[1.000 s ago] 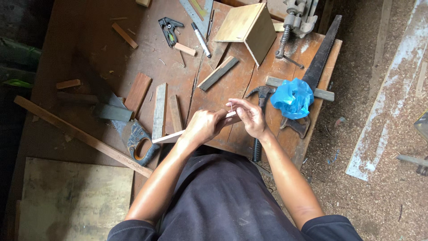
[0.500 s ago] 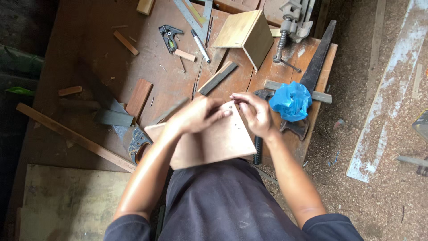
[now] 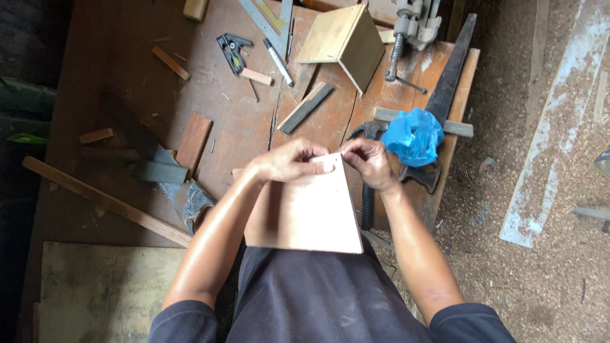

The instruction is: The person assembles a small wooden box by hand. They position nails into pre-drilled holes on wooden panels and use a hammer to drive the nails, joining the pieces together. The person repeatedly repositions the panels and hammers nails until the box structure is formed.

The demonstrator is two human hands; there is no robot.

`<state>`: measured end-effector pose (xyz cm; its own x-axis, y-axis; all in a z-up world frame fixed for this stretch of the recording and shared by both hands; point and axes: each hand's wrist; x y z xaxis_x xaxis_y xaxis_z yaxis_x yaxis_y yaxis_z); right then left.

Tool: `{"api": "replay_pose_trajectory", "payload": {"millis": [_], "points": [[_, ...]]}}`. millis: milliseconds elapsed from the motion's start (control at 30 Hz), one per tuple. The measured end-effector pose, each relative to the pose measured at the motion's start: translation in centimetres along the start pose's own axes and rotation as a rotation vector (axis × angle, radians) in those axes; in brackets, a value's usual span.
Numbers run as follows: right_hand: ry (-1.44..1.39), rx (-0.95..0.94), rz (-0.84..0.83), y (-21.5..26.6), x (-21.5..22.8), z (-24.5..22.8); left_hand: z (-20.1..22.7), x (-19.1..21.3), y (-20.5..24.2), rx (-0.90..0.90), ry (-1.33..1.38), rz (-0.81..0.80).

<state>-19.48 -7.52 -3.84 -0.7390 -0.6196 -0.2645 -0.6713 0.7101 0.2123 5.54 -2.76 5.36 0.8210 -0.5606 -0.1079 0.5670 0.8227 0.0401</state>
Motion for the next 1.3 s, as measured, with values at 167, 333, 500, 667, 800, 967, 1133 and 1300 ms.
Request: {"api": "replay_pose_trajectory", "payload": {"millis": [167, 333, 500, 667, 800, 967, 1133, 1300], "points": [[-0.154, -0.001, -0.034, 1.0, -0.8, 1.2, -0.8, -0.9, 0.8, -0.029, 0.069, 0.012], [-0.101, 0.067, 0.08, 1.4, -2.5, 0.9, -0.9, -1.4, 1.6, -0.07, 0.074, 0.144], [-0.272, -0.041, 0.019, 1.6, -3.3, -0.3, -0.6, -2.0, 2.0, -0.093, 0.023, 0.219], [-0.385, -0.115, -0.073, 2.0, -3.5, -1.4, 0.0, -2.3, 1.9, -0.248, 0.024, 0.316], [-0.335, -0.084, -0.108, 1.9, -4.3, -2.2, 0.3, -2.7, 2.1, -0.218, -0.022, 0.348], [-0.28, -0.083, -0.056, 2.4, -4.9, -2.2, 0.0, -2.9, 2.4, -0.294, -0.02, 0.336], [0.017, -0.006, 0.074, 2.7, -4.9, -1.6, -0.2, -3.0, 2.4, -0.293, -0.092, 0.341], [-0.021, -0.005, 0.06, 2.5, -5.7, -1.4, -0.3, -3.1, 2.6, -0.306, -0.085, 0.394]]}}
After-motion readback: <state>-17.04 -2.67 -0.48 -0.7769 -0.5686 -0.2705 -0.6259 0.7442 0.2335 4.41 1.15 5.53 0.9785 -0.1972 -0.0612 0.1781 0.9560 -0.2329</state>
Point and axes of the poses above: each hand's wrist, its own y-axis away from the middle knuckle, its own x-axis out of the back of the hand, z = x × y, and after that the axes turned 13 degrees about -x, right-handed
